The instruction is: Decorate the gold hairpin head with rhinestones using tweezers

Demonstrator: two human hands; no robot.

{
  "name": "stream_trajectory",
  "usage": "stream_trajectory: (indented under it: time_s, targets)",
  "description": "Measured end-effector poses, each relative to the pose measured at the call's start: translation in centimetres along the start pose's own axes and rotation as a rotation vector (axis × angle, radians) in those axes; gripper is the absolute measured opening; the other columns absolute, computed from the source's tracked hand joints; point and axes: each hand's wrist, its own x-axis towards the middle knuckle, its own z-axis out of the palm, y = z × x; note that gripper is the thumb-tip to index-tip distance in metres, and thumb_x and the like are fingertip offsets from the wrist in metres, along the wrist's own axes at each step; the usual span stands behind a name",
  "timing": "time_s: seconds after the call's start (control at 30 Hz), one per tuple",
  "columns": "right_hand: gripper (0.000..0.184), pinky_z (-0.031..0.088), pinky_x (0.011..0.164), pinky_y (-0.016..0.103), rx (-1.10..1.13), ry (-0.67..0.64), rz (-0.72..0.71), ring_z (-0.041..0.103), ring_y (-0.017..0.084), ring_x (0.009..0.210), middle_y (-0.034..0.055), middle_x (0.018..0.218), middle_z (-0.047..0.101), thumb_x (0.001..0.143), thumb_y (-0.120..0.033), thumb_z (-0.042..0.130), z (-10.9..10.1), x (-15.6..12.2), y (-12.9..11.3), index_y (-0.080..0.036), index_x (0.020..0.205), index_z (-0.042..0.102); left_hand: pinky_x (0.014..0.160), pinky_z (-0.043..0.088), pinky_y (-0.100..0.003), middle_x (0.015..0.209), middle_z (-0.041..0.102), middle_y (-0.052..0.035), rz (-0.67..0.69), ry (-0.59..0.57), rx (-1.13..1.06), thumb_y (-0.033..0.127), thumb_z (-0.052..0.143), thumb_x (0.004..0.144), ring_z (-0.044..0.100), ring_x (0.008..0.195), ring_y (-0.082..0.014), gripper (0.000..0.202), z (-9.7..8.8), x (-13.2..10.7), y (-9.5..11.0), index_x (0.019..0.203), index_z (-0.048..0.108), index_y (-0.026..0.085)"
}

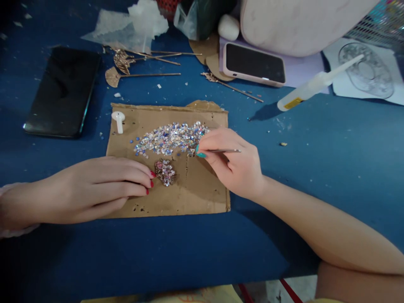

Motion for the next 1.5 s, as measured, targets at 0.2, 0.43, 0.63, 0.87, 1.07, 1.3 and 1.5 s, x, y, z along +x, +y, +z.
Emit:
stream_trajectory:
  time_s: [0.2, 0.43, 0.63, 0.87, 1.07, 1.3, 1.5]
  targets:
    - [0.016, 0.059, 0.075, 0.034, 0.018, -0.005, -0.012, 0.071, 0.018, 0.079, 0.0043, 0.079, 0.071, 0.09, -0.009, 0.056, 0.0, -0.1, 0.1, -0.02, 0.085, 0.065, 0.106, 0.049, -0.029, 0.114, 0.068, -0.0113, 0.001, -0.008, -0.005, 0.008, 0.046, 0.097, 0.059, 0.118, -0.0193, 0.022, 0.0, 0.0, 0.0, 0.11, 0.064, 0.009]
    - [0.014, 0.056, 0.074, 0.034, 0.129, -0.075, -0.094, 0.068, 0.016, 0.078, 0.0049, 0.081, 0.069, 0.091, -0.007, 0.056, -0.2, -0.2, -0.7, -0.019, 0.09, 0.063, 0.103, 0.051, -0.03, 0.114, 0.068, -0.0119, -0.009, -0.009, -0.002, 0.008, 0.046, 0.098, 0.06, 0.117, -0.0202, 0.022, -0.1, 0.1, 0.1, 0.11, 0.064, 0.009]
    - [0.014, 0.056, 0.074, 0.035, 0.1, -0.239, -0.241, 0.067, 0.015, 0.076, 0.0064, 0.081, 0.072, 0.098, -0.013, 0.051, -0.2, -0.2, -2.1, -0.017, 0.088, 0.061, 0.098, 0.053, -0.031, 0.111, 0.069, -0.0121, -0.006, 0.004, -0.013, 0.007, 0.046, 0.097, 0.063, 0.114, -0.0206, 0.021, -0.2, 0.3, 0.2, 0.108, 0.063, 0.01]
    - [0.009, 0.056, 0.075, 0.037, 0.136, -0.222, -0.197, 0.066, 0.016, 0.078, 0.008, 0.085, 0.071, 0.096, -0.013, 0.054, 0.0, -0.5, -1.8, -0.015, 0.091, 0.062, 0.096, 0.053, -0.032, 0.113, 0.069, -0.0123, -0.005, 0.001, -0.007, 0.008, 0.046, 0.097, 0.062, 0.115, -0.021, 0.021, -0.2, 0.3, 0.2, 0.109, 0.064, 0.009]
    - [0.01, 0.056, 0.076, 0.038, 0.203, -0.227, -0.111, 0.065, 0.016, 0.079, 0.0076, 0.087, 0.07, 0.094, -0.01, 0.055, 0.1, -0.5, -1.7, -0.017, 0.094, 0.062, 0.097, 0.054, -0.034, 0.113, 0.069, -0.0127, -0.011, -0.005, -0.004, 0.008, 0.045, 0.098, 0.062, 0.116, -0.0216, 0.022, -0.2, 0.2, 0.1, 0.11, 0.063, 0.01]
    - [0.011, 0.056, 0.073, 0.036, 0.227, -0.251, -0.074, 0.064, 0.016, 0.078, 0.0074, 0.086, 0.069, 0.094, -0.01, 0.055, -0.1, -0.4, -1.7, -0.017, 0.092, 0.062, 0.097, 0.054, -0.033, 0.112, 0.07, -0.0131, 0.003, 0.005, -0.003, 0.009, 0.045, 0.098, 0.063, 0.114, -0.0218, 0.022, -0.2, 0.3, 0.1, 0.109, 0.064, 0.01]
    - [0.013, 0.056, 0.073, 0.034, 0.231, -0.278, -0.051, 0.064, 0.015, 0.078, 0.0069, 0.085, 0.069, 0.095, -0.01, 0.053, -0.2, -0.2, -1.7, -0.018, 0.09, 0.062, 0.097, 0.054, -0.032, 0.111, 0.07, -0.0128, 0.001, -0.001, 0.003, 0.009, 0.044, 0.098, 0.064, 0.113, -0.0214, 0.021, -0.2, 0.4, 0.1, 0.108, 0.063, 0.01]
